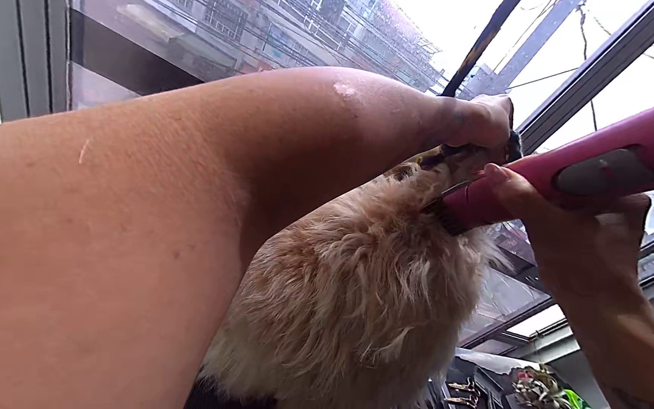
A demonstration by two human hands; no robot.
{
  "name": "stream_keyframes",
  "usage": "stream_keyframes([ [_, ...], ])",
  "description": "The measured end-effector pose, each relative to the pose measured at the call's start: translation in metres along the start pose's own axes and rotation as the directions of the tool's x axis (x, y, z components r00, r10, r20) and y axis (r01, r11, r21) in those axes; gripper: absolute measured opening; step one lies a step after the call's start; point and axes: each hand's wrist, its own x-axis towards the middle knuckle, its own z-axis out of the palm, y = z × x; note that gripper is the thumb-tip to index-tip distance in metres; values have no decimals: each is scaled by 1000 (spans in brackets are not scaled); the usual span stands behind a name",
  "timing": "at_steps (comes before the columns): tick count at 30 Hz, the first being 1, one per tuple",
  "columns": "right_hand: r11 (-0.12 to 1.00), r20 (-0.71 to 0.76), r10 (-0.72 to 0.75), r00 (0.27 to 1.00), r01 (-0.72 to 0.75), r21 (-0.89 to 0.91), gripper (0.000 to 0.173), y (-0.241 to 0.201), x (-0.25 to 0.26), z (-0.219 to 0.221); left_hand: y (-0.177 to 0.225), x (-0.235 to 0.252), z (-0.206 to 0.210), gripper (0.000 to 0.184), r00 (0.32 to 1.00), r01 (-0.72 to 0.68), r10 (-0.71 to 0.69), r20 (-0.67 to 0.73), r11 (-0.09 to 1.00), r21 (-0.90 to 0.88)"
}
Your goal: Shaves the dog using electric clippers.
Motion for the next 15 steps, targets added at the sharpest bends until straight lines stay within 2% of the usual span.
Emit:
stream_keyframes([
  [2,996,47,21,999,-25,90,39,-12,-11,2,0,8,2,9,1000,-4,4,0,999,47],
  [5,997,95,24,995,-31,71,33,-32,-25,7,-14,71,21,19,995,-52,62,-75,991,126],
  [7,999,144,18,989,-22,29,31,-46,-33,8,-13,89,27,23,994,-62,74,-78,987,149],
  [12,998,149,21,989,-12,-58,29,-72,-52,16,-6,78,31,23,989,-116,122,-83,990,81],
  [15,997,145,27,989,-16,-78,29,-81,-68,20,2,36,31,20,970,-167,168,-175,986,16],
])
